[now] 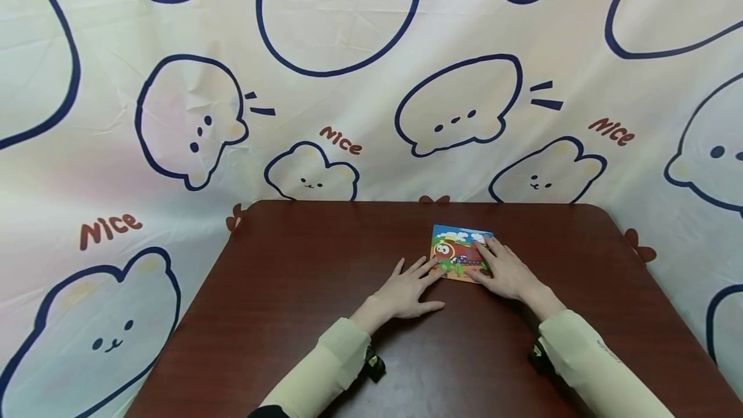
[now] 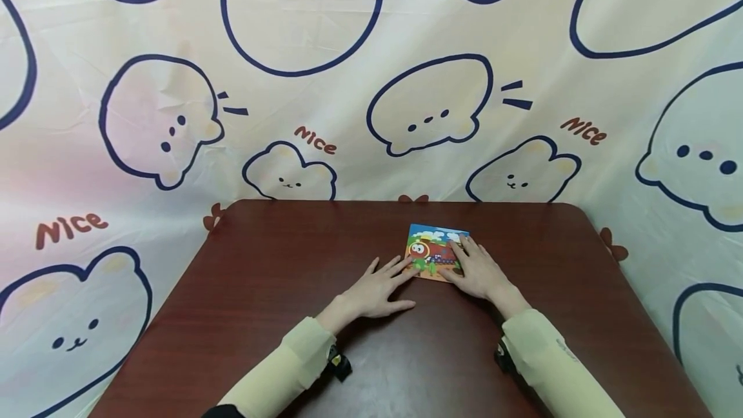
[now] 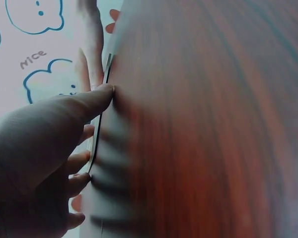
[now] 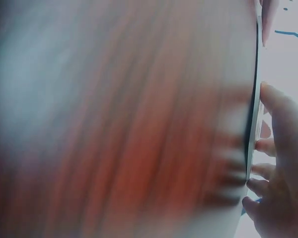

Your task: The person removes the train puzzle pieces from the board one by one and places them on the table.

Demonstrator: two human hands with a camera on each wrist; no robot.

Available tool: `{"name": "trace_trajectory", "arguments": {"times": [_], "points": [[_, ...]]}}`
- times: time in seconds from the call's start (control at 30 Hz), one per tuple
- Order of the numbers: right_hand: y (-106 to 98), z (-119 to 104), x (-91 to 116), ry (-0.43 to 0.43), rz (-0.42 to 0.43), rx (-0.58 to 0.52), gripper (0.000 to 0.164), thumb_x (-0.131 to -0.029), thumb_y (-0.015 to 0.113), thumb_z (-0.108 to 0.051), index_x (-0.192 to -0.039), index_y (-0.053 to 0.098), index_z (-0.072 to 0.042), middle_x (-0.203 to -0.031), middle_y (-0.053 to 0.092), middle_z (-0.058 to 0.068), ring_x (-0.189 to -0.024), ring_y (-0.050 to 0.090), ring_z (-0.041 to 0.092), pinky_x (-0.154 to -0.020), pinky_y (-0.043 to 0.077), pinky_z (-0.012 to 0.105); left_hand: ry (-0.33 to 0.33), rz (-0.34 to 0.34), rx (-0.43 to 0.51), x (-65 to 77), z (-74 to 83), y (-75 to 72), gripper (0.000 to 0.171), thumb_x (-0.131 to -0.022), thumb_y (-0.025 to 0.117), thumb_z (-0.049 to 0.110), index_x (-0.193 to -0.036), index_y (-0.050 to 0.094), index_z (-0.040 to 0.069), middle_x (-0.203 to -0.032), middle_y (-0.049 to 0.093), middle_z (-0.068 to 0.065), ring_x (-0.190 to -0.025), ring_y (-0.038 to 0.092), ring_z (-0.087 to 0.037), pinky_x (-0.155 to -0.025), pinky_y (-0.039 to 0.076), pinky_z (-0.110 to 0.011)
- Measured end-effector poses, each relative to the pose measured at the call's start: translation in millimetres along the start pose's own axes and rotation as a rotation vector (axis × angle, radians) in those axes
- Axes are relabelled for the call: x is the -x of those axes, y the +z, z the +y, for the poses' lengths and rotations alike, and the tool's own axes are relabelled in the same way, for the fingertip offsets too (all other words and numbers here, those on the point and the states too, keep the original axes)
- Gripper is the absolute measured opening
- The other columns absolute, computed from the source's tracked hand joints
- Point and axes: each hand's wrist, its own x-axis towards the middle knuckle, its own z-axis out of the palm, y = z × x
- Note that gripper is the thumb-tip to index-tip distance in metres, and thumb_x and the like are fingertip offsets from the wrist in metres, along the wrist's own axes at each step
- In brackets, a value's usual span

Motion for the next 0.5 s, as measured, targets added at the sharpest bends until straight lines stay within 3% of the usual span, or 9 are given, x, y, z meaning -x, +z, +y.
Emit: {"name": "trace_trajectory", "arguments": {"times": [0.4,0.5], "points": [[10,-23,-19,-0.069,0.002,-0.007,0.087,-0.107,0.064,-0.057,-0.169,0.041,-0.001,-0.176,0.031,0.033,-0.164,0.030,0.055,-0.134,0.027,0.071,-0.057,-0.004,0.023,21.6,-15.6,-6.4,0.076,-0.108,0.060,0.062,-0.174,0.035,0.033,-0.185,0.025,0.003,-0.173,0.023,-0.025,-0.140,0.021,-0.062],[12,-31,-22,-0.079,-0.003,-0.008,0.088,-0.106,0.065,-0.058,-0.169,0.041,-0.001,-0.176,0.031,0.033,-0.164,0.030,0.055,-0.134,0.028,0.071,-0.051,0.016,0.056,22.8,-27.4,1.7,0.077,-0.107,0.059,0.066,-0.173,0.036,0.035,-0.185,0.026,0.003,-0.173,0.024,-0.027,-0.138,0.022,-0.066]]}}
